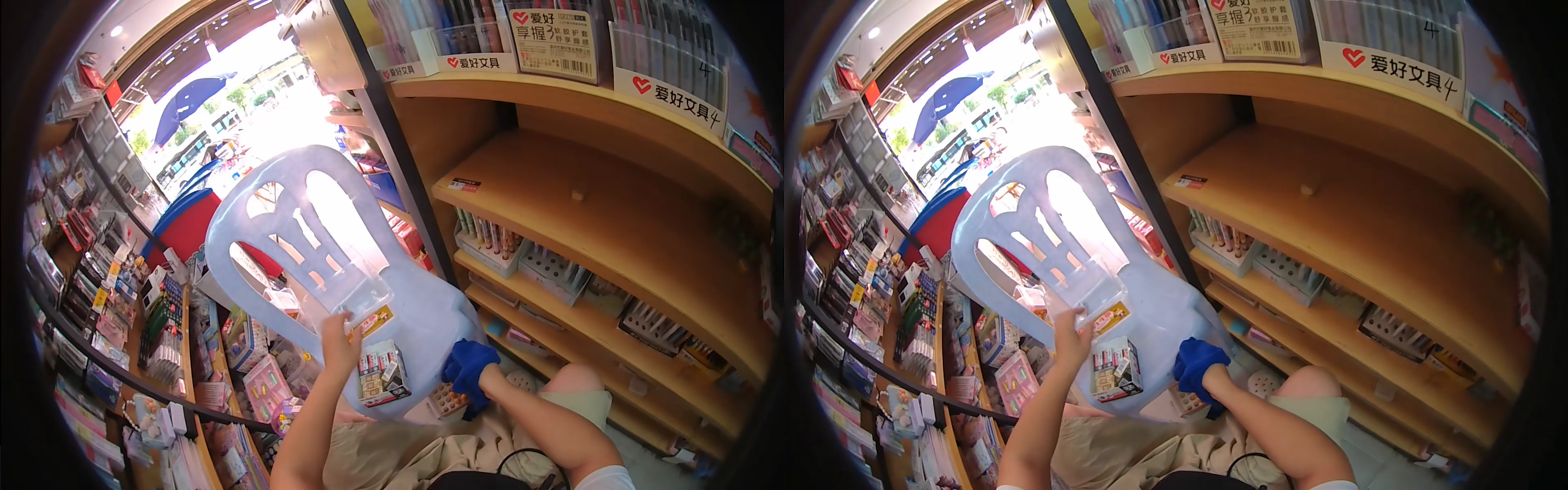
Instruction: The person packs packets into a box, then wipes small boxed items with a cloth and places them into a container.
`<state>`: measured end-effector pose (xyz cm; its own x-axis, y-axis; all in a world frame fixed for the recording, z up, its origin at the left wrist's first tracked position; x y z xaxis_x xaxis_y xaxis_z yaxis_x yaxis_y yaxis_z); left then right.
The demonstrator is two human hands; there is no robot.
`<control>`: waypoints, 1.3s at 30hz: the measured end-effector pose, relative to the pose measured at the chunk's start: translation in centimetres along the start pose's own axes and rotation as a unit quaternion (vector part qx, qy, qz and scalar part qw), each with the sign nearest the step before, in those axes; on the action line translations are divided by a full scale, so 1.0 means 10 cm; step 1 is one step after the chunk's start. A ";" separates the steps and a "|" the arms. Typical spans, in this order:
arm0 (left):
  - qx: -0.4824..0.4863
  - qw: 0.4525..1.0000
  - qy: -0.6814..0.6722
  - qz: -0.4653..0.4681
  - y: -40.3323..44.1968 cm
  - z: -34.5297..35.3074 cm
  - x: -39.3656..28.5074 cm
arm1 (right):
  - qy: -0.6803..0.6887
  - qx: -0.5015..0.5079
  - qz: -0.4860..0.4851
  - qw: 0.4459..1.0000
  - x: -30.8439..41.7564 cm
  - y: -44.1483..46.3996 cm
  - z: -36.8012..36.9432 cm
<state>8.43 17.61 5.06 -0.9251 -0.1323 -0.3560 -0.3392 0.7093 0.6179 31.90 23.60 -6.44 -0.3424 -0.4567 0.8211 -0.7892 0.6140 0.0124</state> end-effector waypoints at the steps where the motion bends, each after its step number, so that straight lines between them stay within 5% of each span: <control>1: 0.082 0.996 -0.021 -0.011 -0.12 0.13 0.00 | -0.017 -0.010 -0.012 1.000 0.04 0.00 0.00; 5: 0.349 0.934 -0.005 -0.072 -0.59 0.49 -0.02 | -0.033 -0.029 -0.030 0.999 0.05 0.01 0.06; 8: 0.377 0.909 -0.083 -0.157 -0.72 0.62 0.15 | -0.038 -0.004 -0.038 0.999 0.07 0.04 0.10; 14: 0.358 0.906 -0.101 -0.203 -0.67 0.52 0.10 | -0.270 0.083 -0.152 0.947 0.17 0.27 0.30; 17: 0.237 0.911 -0.215 -0.259 -0.61 0.53 0.29 | -0.301 -0.042 -0.248 0.920 0.48 0.16 0.16; 21: 0.252 0.809 -0.414 -0.333 -0.57 0.49 -0.23 | -0.365 0.088 -0.174 0.910 0.80 0.14 0.14; 24: 0.319 0.758 -0.456 -0.340 -0.79 0.73 -0.70 | -0.212 -0.100 -0.313 0.920 0.75 0.10 0.17; 27: 0.303 0.768 -0.454 -0.336 -0.85 0.83 -0.79 | -0.180 -0.078 -0.227 0.954 0.57 0.12 0.14; 30: 0.339 0.849 -0.278 -0.293 -0.77 0.74 -0.97 | -0.107 -0.094 -0.131 0.981 0.48 0.06 -0.05; 32: 0.244 0.946 -0.170 -0.127 -0.53 0.45 -1.35 | -0.035 -0.169 -0.042 0.984 0.22 0.10 -0.03; 33: 0.190 0.974 -0.113 -0.040 -0.41 0.34 -1.56 | -0.054 -0.298 -0.037 0.952 0.14 -0.01 -0.12; 39: 0.116 0.954 -0.216 0.176 0.36 0.18 -2.72 | 0.251 -0.273 0.002 0.929 -0.47 0.06 0.11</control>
<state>32.65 25.06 15.70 -0.8016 0.4034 -0.4413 0.0719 0.7977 0.5988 32.49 25.41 -10.92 0.0440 -0.1795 0.9828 -0.3659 0.9125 0.1830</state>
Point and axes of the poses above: each hand's wrist, its own y-axis towards the middle knuckle, its own z-axis out of the palm, x = y × z, the point moved 7 cm from there along y, towards the middle knuckle, and after that the axes turned 11 degrees about -z, right-handed, at the moved point
